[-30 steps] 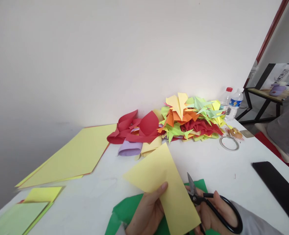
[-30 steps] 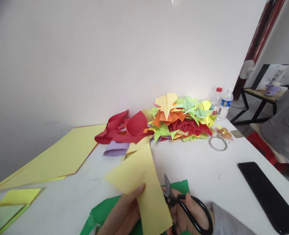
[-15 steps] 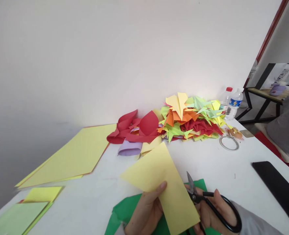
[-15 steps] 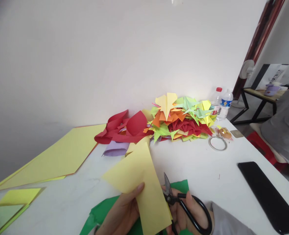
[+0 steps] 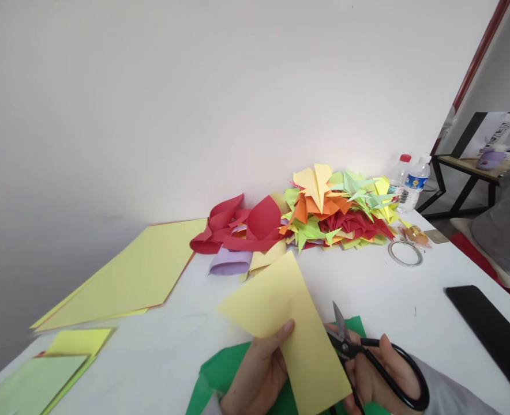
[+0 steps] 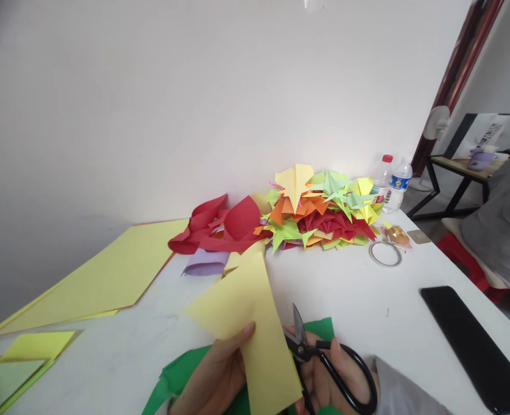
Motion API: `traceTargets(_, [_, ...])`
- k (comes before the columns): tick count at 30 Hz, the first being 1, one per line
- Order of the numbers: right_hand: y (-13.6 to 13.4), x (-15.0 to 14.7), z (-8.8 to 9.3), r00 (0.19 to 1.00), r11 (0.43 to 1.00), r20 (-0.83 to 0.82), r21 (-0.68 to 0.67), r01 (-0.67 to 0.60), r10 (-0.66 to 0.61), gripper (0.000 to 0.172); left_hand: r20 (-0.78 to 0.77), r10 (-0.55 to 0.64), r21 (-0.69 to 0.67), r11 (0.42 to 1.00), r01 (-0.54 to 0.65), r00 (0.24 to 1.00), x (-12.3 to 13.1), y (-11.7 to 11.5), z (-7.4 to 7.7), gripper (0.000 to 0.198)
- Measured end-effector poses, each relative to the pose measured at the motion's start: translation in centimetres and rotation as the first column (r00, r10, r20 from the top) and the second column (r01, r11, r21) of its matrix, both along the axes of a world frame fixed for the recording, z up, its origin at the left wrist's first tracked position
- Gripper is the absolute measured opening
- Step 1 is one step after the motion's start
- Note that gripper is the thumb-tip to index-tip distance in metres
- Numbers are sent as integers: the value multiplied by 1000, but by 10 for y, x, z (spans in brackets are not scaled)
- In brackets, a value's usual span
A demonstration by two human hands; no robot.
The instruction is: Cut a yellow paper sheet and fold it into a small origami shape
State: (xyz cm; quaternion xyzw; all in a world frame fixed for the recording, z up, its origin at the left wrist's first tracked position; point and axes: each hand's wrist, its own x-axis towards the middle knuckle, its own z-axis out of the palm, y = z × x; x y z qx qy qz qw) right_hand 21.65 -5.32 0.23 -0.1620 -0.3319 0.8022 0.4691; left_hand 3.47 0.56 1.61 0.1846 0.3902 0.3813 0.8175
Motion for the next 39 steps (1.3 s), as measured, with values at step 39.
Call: traceTargets(39, [-4,4,-1,998,999,42,-1,38,-38,88,76,-148,41,989,145,986,5,-6,-1,52])
